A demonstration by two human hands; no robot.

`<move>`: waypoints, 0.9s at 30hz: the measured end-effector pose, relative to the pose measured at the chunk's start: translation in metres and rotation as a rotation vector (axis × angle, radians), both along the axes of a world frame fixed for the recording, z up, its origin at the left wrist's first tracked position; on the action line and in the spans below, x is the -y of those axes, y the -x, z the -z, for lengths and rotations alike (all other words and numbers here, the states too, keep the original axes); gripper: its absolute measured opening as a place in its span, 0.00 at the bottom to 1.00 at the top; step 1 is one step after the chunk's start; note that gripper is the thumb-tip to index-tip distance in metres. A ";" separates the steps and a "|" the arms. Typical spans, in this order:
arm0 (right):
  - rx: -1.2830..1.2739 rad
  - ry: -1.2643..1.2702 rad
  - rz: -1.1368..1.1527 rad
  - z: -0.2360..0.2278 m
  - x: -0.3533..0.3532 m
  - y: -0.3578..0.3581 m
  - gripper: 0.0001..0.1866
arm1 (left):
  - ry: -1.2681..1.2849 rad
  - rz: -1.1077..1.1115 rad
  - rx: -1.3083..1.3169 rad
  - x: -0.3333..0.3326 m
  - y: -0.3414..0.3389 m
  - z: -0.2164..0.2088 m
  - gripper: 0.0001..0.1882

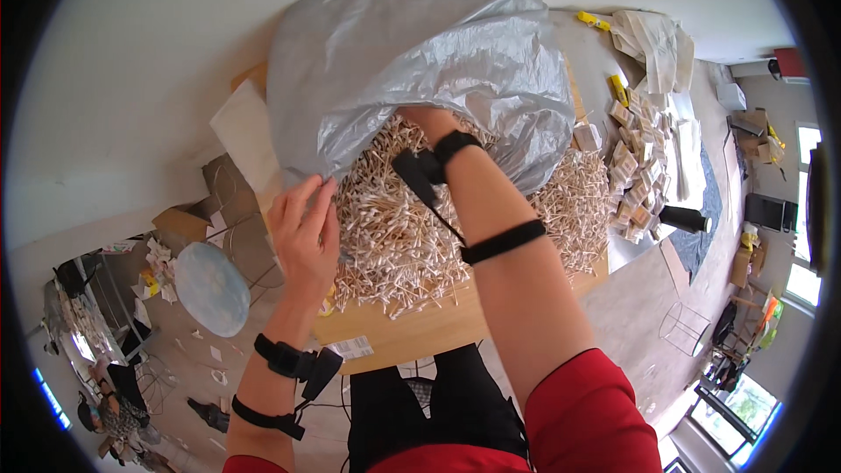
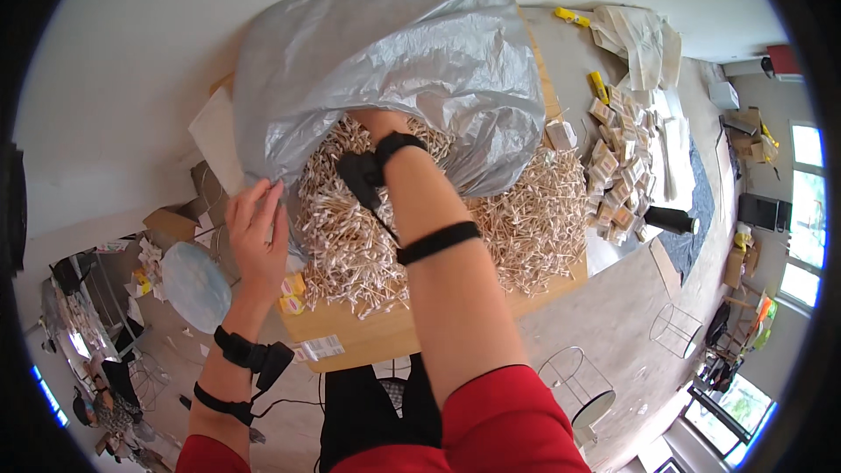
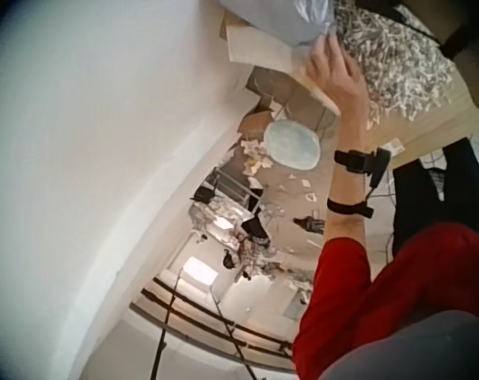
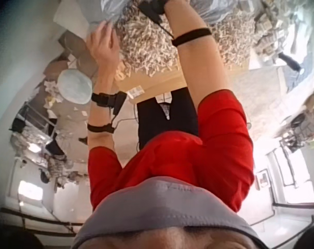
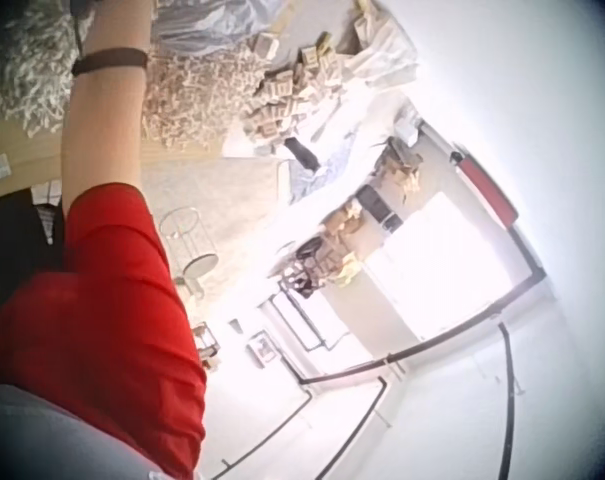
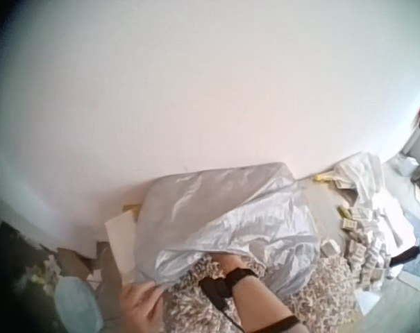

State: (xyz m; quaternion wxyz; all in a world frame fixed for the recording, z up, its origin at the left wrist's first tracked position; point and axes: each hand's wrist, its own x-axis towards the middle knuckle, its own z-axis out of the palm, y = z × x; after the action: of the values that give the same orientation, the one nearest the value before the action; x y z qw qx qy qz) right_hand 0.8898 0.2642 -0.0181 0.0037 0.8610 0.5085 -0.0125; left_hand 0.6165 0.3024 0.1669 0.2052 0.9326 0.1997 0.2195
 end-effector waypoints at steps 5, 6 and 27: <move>-0.002 -0.104 -0.003 0.012 -0.012 0.053 0.23 | 0.002 0.000 0.007 -0.002 0.012 -0.002 0.21; 0.000 -0.123 -0.008 0.013 -0.009 0.051 0.22 | 0.000 -0.003 0.003 -0.005 0.015 -0.004 0.21; -0.364 -0.673 0.095 -0.138 0.141 0.124 0.32 | -0.004 0.204 -0.019 0.039 0.069 0.011 0.33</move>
State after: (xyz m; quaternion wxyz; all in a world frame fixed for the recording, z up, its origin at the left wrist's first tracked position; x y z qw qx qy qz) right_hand 0.7662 0.1231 0.1204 -0.3699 0.8203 0.4362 0.0021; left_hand 0.5470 0.2636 0.1555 0.2227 0.9506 0.1053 0.1889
